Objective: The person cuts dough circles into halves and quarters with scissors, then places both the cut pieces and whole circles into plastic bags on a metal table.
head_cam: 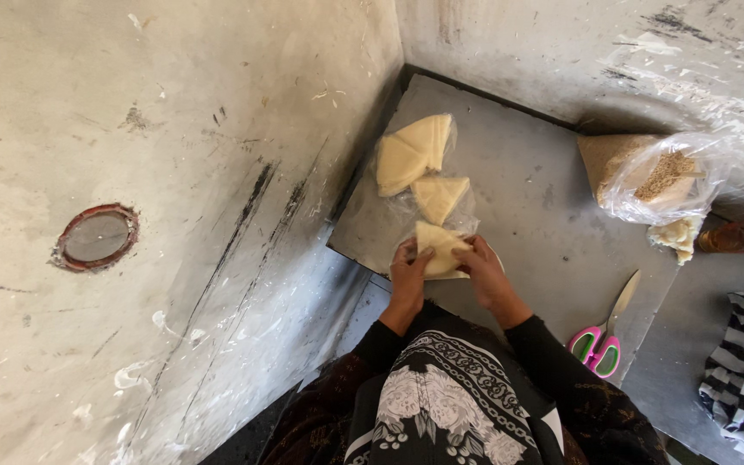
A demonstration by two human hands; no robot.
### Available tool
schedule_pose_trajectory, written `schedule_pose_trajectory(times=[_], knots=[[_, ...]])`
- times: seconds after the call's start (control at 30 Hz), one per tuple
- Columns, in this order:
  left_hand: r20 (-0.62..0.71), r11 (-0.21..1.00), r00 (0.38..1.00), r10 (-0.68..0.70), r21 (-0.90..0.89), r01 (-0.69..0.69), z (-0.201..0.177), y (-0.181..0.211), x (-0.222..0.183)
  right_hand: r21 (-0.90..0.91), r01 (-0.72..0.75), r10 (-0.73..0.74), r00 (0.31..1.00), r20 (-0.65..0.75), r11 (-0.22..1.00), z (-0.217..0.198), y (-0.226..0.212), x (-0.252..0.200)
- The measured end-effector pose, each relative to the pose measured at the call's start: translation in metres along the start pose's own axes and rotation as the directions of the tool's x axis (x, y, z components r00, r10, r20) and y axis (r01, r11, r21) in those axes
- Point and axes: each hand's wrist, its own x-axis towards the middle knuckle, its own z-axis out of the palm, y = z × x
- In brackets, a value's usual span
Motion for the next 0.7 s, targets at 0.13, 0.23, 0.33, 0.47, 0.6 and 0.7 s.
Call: schedule_pose_trajectory(times=[0.13,0.23,0.33,0.47,0.6,0.7], knots=[[0.213,0.984,0.977,0.015,0.168,-0.052,-0.014,0.013,0.001,-0.083,-0.127,0.138,0.979,0.149,0.988,-0.018,-0.015,-0.001],[0.295,0.962,0.955,0.016,0.256,-0.095,-0.016,0.017,-0.001,-0.351,-0.138,0.197,0.971,0.137,0.926,-0.022,-0.012,0.012],[0.289,0.919,0.955,0.065,0.355,-0.170,-0.013,0.020,-0.004,-0.331,-0.127,0.177,0.976,0.128,0.935,-0.021,-0.004,0.019],[0.273,0.663,0.909,0.314,0.622,-0.416,-0.015,0.039,-0.022,-0.220,-0.068,0.095,0.989,0.114,0.973,-0.005,-0.001,0.017],[0.388,0.089,0.681,0.621,0.828,-0.553,-0.015,0.073,-0.044,-0.204,-0.064,0.087,0.990,0.107,0.977,0.019,-0.002,0.019],[0.431,-0.165,0.429,0.794,0.832,-0.530,-0.005,0.098,-0.040,-0.243,-0.080,0.076,0.997,-0.026,0.967,0.031,0.002,0.028]])
